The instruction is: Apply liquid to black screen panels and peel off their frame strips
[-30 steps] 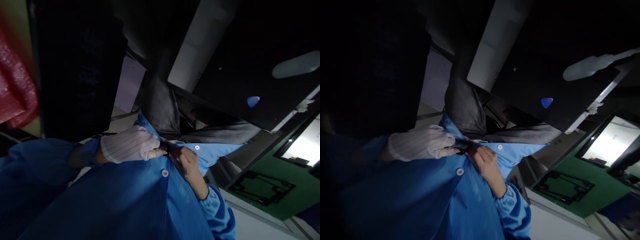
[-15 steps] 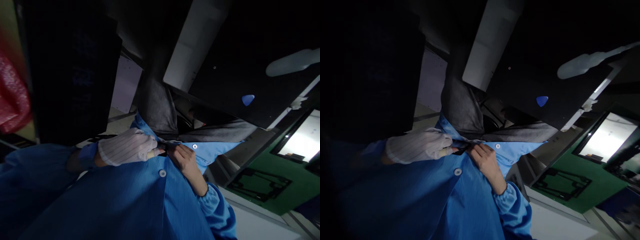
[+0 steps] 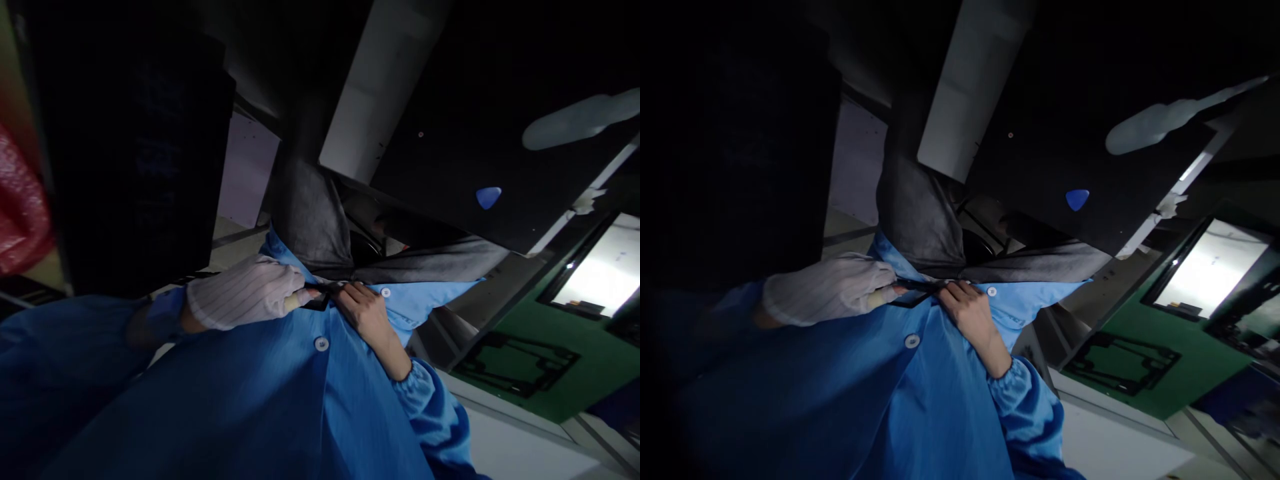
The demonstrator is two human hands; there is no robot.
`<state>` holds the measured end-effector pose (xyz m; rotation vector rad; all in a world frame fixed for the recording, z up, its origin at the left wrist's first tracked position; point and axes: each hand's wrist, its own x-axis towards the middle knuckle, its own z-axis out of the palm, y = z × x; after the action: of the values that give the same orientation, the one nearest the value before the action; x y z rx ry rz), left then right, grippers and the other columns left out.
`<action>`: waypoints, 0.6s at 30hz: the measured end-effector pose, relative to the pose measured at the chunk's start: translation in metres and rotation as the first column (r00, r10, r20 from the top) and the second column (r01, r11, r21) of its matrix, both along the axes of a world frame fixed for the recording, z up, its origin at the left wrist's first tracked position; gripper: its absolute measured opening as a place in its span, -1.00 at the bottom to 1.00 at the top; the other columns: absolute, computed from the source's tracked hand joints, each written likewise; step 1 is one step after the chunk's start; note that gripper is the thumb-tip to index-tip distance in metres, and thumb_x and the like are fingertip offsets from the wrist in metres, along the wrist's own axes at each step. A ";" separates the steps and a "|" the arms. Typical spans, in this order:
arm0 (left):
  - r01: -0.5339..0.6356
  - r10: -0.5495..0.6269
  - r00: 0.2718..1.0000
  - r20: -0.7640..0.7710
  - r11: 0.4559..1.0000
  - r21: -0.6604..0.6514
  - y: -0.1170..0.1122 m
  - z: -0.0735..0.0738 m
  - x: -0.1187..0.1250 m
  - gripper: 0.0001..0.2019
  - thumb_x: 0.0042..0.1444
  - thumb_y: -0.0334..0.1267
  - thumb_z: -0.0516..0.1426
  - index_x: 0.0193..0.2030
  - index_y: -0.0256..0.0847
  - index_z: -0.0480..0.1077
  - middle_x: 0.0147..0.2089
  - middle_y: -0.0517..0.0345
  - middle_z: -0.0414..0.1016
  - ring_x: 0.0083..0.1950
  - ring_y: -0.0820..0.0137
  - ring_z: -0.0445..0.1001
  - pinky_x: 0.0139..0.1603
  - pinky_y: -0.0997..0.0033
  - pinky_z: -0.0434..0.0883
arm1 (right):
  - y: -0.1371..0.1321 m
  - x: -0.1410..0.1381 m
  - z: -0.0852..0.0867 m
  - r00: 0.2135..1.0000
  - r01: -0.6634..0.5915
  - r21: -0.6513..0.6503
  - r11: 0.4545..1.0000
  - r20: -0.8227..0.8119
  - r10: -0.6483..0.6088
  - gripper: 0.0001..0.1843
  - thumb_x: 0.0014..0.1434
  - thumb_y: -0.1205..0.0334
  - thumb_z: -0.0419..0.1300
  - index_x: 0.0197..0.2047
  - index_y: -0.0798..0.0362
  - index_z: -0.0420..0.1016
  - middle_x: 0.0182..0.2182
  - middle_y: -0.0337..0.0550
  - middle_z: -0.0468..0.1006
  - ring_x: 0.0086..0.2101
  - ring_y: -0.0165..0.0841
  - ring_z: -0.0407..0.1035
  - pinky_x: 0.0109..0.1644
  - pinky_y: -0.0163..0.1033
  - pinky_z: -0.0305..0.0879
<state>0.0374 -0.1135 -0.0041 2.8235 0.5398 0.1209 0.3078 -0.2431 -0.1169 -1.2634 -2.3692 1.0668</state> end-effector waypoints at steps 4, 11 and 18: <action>-0.002 0.002 1.000 0.001 1.000 0.023 0.003 -0.001 -0.001 -0.55 0.70 -0.50 -0.12 -0.10 -0.22 0.55 -0.40 0.27 0.50 -0.42 0.48 0.50 -0.43 0.47 0.40 | 0.003 0.000 0.001 0.999 -0.025 -0.044 0.999 0.041 0.027 -0.76 0.69 0.32 0.16 0.04 -0.04 0.68 -0.17 -0.10 0.72 -0.12 -0.22 0.54 -0.09 -0.18 0.35; -0.066 0.067 0.997 0.030 0.997 -0.037 0.009 -0.004 -0.002 -0.52 0.72 -0.46 -0.08 -0.19 -0.29 0.57 -0.39 0.22 0.55 -0.45 0.50 0.50 -0.39 0.49 0.49 | 0.012 -0.003 0.008 0.991 -0.067 -0.116 0.991 0.110 0.079 -0.78 0.68 0.33 0.18 0.03 -0.01 0.68 -0.14 -0.07 0.73 -0.09 -0.21 0.57 -0.09 -0.18 0.37; -0.072 0.075 0.997 0.006 0.981 -0.182 0.013 -0.010 -0.008 -0.49 0.76 -0.38 -0.12 -0.15 -0.30 0.60 -0.32 0.19 0.61 -0.37 0.50 0.54 -0.32 0.43 0.46 | 0.015 -0.006 0.011 0.988 -0.030 -0.198 0.980 0.144 0.059 -0.80 0.66 0.34 0.20 0.06 -0.05 0.67 -0.12 -0.07 0.74 -0.06 -0.20 0.61 -0.11 -0.20 0.39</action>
<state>0.0293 -0.1007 -0.0142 2.6253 0.6194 0.0989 0.3016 -0.2277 -0.1054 -1.4081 -2.4623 1.2877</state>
